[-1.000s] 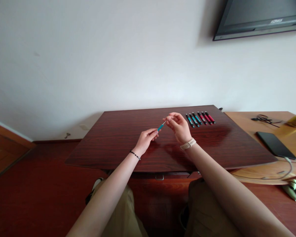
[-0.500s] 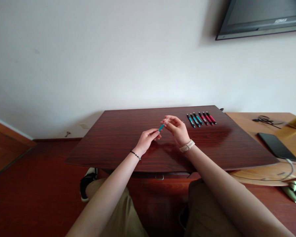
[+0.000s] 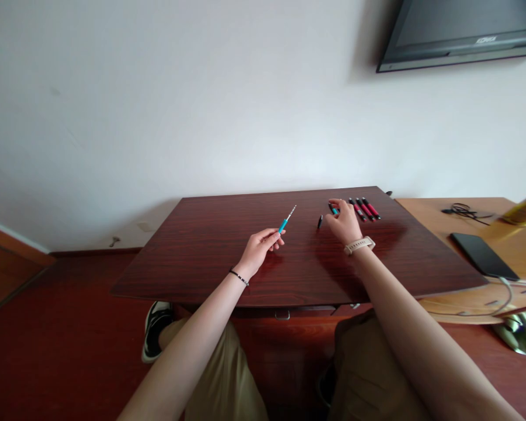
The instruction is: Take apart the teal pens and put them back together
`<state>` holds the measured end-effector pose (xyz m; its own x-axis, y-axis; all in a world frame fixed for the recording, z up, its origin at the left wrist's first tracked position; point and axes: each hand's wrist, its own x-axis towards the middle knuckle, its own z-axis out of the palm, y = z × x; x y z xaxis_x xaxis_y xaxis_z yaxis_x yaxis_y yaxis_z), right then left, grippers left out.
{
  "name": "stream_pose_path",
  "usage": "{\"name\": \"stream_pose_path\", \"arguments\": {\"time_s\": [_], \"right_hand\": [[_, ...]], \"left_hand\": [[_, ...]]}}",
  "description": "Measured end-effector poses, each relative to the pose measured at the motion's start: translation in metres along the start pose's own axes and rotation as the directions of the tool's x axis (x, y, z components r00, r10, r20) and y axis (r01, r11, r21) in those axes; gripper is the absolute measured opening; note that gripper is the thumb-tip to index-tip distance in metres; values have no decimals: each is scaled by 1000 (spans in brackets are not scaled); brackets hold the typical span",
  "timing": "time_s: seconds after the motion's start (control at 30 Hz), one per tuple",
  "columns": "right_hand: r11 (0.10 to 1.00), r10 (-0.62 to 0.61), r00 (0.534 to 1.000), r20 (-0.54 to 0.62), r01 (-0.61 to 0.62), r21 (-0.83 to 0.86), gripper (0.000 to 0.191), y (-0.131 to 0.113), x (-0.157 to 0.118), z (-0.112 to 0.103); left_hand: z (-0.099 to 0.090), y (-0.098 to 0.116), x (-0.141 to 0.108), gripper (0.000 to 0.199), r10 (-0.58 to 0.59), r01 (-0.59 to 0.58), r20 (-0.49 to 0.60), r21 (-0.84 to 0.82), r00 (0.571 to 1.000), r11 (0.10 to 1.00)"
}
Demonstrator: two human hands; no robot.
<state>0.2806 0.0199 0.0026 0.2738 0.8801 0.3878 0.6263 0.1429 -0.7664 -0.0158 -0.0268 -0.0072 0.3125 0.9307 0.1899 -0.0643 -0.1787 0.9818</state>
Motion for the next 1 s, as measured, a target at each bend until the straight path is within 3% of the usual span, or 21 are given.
{"name": "stream_pose_path", "arguments": {"time_s": [0.1,0.17,0.27,0.33,0.4,0.47,0.53,0.63,0.8,1.0], "right_hand": [[997,40,982,186,-52,64,66,15,3,5],[993,41,962,269,-70,97,62,19,2,10],[988,43,960,275,-81,129,32,18,0,17],[966,60,969,240,-118,232,22,9,-3,21],[875,88,972,219,-180,450,28,-4,-7,24],[701,103,965,243,-243,670,35,-20,-11,25],[560,103,959,264,-276,782,37,-36,-15,25],[467,96,960,264,-278,839,36,-54,-19,23],[452,65,965,254,-256,855,35,-68,-22,24],[493,49,964,261,-251,833,35,-74,-24,24]], "left_hand": [[0,0,0,43,-3,3,-1,6,1000,1000],[0,0,0,43,-4,4,-1,7,1000,1000],[0,0,0,44,-7,7,1,14,1000,1000],[0,0,-1,44,-10,10,-1,24,1000,1000],[0,0,-1,43,-12,12,-7,33,1000,999],[0,0,-1,43,-13,13,-6,41,1000,999],[1,-1,0,43,-13,13,1,52,1000,999],[1,-1,0,41,-17,17,3,58,1000,998],[2,1,-1,39,-19,20,-3,66,1000,998],[2,1,0,38,-23,24,-8,95,1000,995]]}}
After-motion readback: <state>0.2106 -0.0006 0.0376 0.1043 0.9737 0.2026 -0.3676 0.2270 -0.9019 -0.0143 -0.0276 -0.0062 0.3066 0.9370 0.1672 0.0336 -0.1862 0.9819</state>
